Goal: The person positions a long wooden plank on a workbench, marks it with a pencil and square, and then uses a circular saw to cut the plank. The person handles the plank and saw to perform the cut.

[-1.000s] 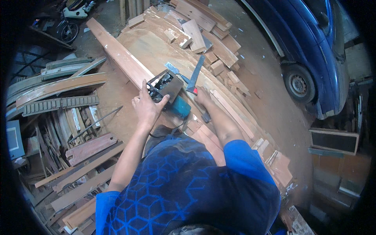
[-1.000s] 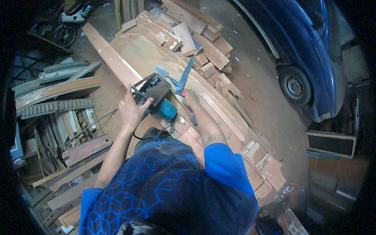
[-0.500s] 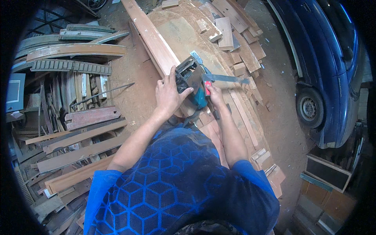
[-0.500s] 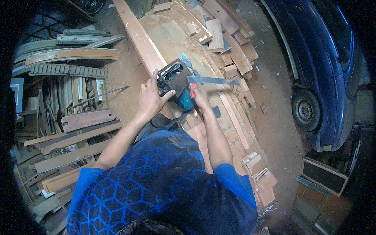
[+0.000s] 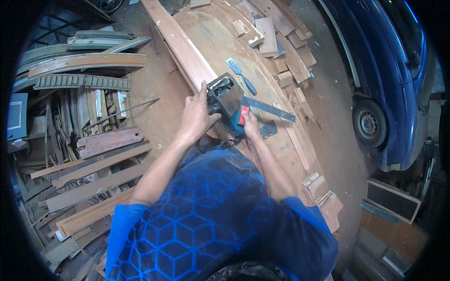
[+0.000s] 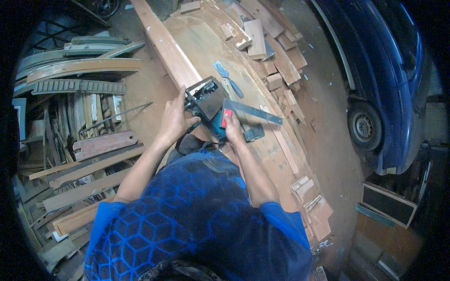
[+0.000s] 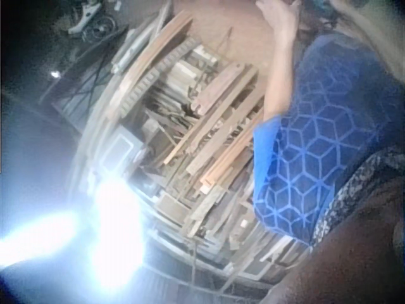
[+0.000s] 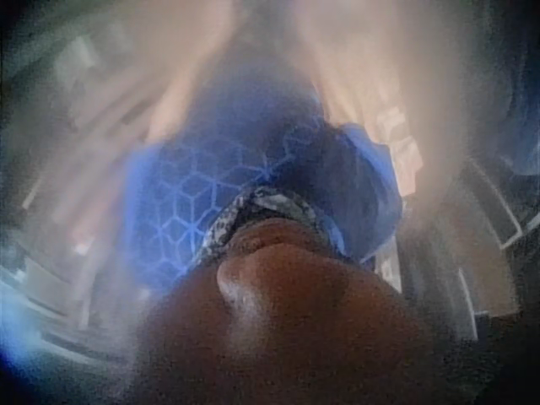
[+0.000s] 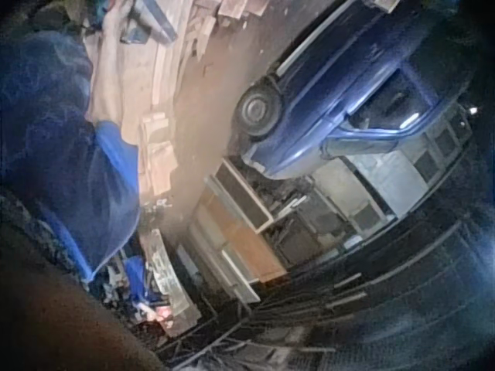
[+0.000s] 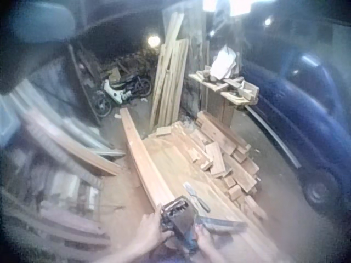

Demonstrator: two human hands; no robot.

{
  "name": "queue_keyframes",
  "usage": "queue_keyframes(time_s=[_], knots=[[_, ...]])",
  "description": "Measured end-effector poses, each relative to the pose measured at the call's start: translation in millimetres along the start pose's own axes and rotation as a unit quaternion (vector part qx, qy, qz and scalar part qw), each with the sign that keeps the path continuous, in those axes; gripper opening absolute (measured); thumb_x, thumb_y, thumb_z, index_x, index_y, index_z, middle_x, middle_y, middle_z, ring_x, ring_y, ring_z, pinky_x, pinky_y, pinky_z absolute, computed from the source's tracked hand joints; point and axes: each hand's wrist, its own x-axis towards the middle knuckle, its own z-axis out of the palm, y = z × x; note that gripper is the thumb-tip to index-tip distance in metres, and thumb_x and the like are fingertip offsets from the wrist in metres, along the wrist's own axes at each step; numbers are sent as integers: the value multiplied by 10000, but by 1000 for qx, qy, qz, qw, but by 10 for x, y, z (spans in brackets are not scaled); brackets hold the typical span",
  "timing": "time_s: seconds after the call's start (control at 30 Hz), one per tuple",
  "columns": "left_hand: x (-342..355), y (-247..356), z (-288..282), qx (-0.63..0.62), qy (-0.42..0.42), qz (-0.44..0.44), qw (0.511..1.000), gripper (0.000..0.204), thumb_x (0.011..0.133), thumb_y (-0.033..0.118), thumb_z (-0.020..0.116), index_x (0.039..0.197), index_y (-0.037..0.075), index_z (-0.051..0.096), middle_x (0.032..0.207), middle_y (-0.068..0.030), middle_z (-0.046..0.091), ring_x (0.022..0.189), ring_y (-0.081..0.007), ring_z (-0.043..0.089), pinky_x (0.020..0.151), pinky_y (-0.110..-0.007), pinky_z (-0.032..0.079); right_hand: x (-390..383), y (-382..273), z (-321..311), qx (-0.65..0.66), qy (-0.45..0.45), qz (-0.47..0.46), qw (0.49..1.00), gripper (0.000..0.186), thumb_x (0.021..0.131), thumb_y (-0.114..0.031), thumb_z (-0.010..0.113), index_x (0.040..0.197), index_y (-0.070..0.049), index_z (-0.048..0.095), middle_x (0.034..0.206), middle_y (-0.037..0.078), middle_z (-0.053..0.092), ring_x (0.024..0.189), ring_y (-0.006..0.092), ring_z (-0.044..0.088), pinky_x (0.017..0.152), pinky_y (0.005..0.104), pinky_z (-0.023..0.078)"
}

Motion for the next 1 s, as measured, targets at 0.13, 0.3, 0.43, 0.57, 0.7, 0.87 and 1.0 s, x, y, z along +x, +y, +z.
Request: queue_keyframes(time_s=[0.13, 0.3, 0.43, 0.57, 0.7, 0.87, 1.0], knots=[[74, 168, -21, 112, -77, -46, 990, 1365, 593, 553, 906, 1543, -107, 182, 1342, -282, 541, 1217, -403, 546, 1095, -572, 384, -16, -317, -140, -81, -70, 73, 992, 438, 1076, -342, 500, 1325, 5, 598, 1162, 85, 682, 1060, 167, 616, 972, 339, 473], [37, 54, 126, 166, 34, 59, 984, 1460, 545, 716, 844, 1520, -147, 185, 1520, -331, 362, 1347, -398, 484, 1158, -526, 338, 255, -505, -306, -193, -120, -15, 974, 348, 1058, -280, 556, 1214, 18, 649, 1029, 56, 699, 915, 122, 624, 848, 305, 508], [84, 29, 94, 110, 25, 102, 988, 1426, 546, 741, 826, 1504, -145, 251, 1541, -309, 349, 1283, -372, 552, 1086, -431, 427, 481, -484, -410, -251, -147, -84, 953, 324, 1038, -246, 594, 1210, 24, 646, 1001, 70, 698, 907, 131, 620, 822, 304, 506], [31, -32, 92, 107, 30, 92, 990, 1399, 555, 744, 820, 1490, -148, 284, 1513, -305, 382, 1205, -366, 602, 1002, -404, 492, 471, -795, -241, -279, -187, -94, 937, 313, 1023, -235, 617, 1202, 20, 649, 992, 66, 693, 889, 126, 622, 791, 299, 506], [9, -17, 29, 119, 33, 95, 988, 1385, 559, 749, 816, 1474, -158, 308, 1487, -314, 400, 1185, -360, 614, 965, -396, 512, 471, -977, -101, -269, -191, -34, 943, 311, 1015, -242, 632, 1187, 15, 658, 990, 59, 690, 868, 121, 624, 773, 294, 504], [18, -58, 70, 102, 49, 120, 986, 1343, 580, 737, 813, 1449, -170, 338, 1392, -291, 464, 1103, -346, 652, 952, -390, 511, 479, -1004, -8, -227, -178, -84, 954, 280, 994, -245, 639, 1121, -1, 691, 904, 61, 696, 789, 114, 622, 701, 291, 502], [-18, -89, 79, 103, 67, 119, 985, 1329, 579, 730, 817, 1441, -166, 348, 1392, -292, 464, 1102, -349, 654, 954, -391, 509, 503, -1034, 45, -232, -186, -92, 950, 282, 1002, -239, 635, 1135, 7, 680, 965, 59, 697, 865, 123, 623, 773, 298, 499]])
